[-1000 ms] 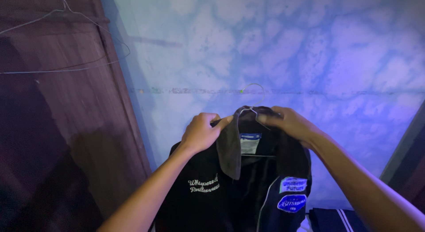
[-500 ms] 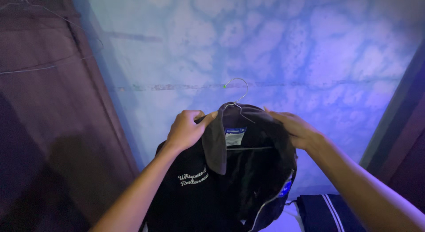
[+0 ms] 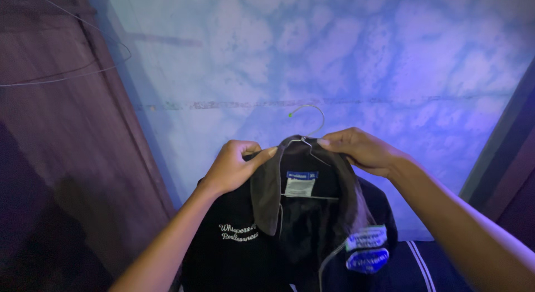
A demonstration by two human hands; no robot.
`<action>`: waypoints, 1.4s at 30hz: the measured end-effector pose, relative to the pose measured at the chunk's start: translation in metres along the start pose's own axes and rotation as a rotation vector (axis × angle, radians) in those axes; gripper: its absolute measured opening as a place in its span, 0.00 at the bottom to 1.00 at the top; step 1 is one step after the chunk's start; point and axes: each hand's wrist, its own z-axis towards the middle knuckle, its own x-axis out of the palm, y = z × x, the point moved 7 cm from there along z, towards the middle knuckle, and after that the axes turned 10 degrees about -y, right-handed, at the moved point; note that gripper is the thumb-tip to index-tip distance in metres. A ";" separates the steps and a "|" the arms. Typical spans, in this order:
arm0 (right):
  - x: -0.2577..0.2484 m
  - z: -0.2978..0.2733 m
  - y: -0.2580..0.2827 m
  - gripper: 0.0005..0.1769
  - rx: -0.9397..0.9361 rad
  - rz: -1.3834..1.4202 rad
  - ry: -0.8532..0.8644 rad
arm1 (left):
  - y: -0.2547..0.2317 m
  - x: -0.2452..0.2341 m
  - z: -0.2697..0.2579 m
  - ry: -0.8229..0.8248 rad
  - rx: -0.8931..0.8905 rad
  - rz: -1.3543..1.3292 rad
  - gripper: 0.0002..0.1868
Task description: The person takes underwear from a basket, folds it on a bed, and then places a jacket onto a clothes hanger before zipping it closed.
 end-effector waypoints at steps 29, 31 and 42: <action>0.069 0.050 -0.066 0.16 0.165 0.699 0.446 | 0.003 0.019 -0.023 -0.032 -0.080 0.076 0.15; 0.065 0.048 -0.102 0.14 0.016 0.042 0.246 | 0.036 0.042 -0.038 -0.056 -0.071 -0.015 0.13; 0.112 0.018 -0.302 0.17 0.750 0.685 0.126 | 0.237 0.171 -0.147 0.080 -0.719 -0.066 0.25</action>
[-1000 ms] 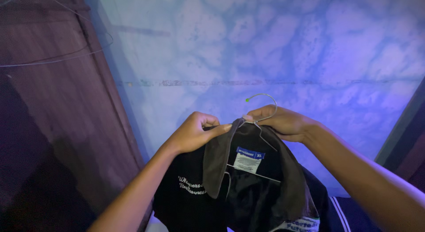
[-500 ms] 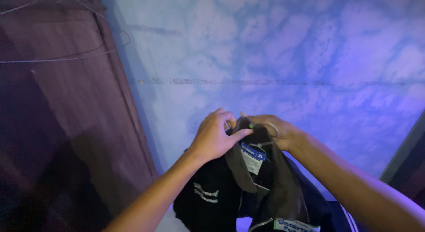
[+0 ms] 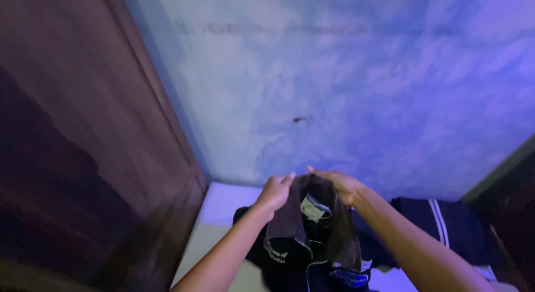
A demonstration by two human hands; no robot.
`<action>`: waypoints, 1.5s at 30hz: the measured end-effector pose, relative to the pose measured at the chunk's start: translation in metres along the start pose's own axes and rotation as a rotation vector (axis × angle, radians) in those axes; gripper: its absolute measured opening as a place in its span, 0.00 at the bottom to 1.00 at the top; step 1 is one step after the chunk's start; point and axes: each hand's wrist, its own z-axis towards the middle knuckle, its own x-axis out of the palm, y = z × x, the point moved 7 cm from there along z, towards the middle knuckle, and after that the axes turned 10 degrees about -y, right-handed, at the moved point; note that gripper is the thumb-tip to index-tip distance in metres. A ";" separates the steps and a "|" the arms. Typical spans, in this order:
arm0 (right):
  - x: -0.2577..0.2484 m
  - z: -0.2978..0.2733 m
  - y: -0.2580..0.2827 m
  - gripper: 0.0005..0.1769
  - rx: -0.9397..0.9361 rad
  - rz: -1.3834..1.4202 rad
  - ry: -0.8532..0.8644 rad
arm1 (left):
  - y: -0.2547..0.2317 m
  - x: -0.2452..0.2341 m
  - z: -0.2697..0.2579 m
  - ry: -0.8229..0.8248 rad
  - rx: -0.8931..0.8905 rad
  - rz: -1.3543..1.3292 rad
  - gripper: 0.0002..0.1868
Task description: The person takes underwear from a basket, folds it on a bed, and then places a jacket onto a clothes hanger before zipping it closed.
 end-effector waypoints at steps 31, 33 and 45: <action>-0.030 -0.013 -0.067 0.13 -0.727 -0.876 -0.609 | 0.061 0.016 -0.040 -0.081 0.246 -0.112 0.21; -0.009 -0.021 -0.052 0.09 -0.907 -1.030 -0.507 | 0.049 0.009 -0.042 -0.118 0.263 0.092 0.21; 0.038 -0.059 0.012 0.05 -1.271 -0.991 -0.513 | -0.006 -0.012 -0.048 -0.253 0.584 0.042 0.11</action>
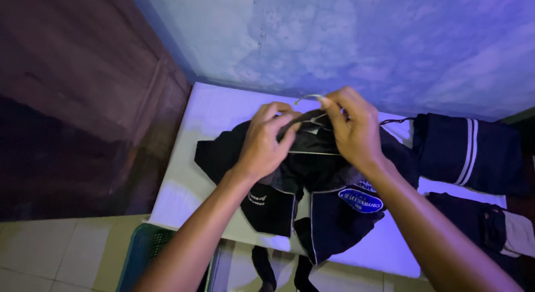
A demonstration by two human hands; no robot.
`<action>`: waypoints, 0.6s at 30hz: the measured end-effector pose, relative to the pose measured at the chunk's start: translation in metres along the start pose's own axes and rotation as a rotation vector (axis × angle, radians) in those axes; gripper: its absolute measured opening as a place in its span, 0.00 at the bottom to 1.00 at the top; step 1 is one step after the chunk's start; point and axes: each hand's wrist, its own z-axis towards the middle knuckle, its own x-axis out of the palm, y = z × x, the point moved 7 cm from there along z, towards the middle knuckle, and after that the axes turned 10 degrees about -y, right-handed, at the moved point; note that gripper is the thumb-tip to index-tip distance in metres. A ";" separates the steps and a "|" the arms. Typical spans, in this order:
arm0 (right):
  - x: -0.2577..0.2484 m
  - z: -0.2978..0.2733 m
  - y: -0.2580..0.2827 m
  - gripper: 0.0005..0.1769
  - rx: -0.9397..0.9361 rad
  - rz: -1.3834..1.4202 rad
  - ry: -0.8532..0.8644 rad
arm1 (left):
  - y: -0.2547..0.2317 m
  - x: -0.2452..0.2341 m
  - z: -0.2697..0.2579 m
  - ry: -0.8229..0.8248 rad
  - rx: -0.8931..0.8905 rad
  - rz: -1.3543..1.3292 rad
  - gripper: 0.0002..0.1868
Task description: The person takes underwear from a basket, folds it on a bed, and then places a jacket onto a clothes hanger before zipping it closed.
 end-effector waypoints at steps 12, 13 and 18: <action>-0.028 0.026 0.061 0.27 -0.346 -0.213 0.097 | -0.052 -0.026 0.046 0.076 0.065 -0.016 0.06; -0.034 0.024 0.064 0.27 -0.357 -0.221 0.085 | -0.057 -0.033 0.052 0.044 0.056 -0.060 0.08; -0.068 0.046 0.056 0.10 -0.021 -0.302 0.039 | -0.084 -0.050 0.088 0.001 0.023 -0.019 0.08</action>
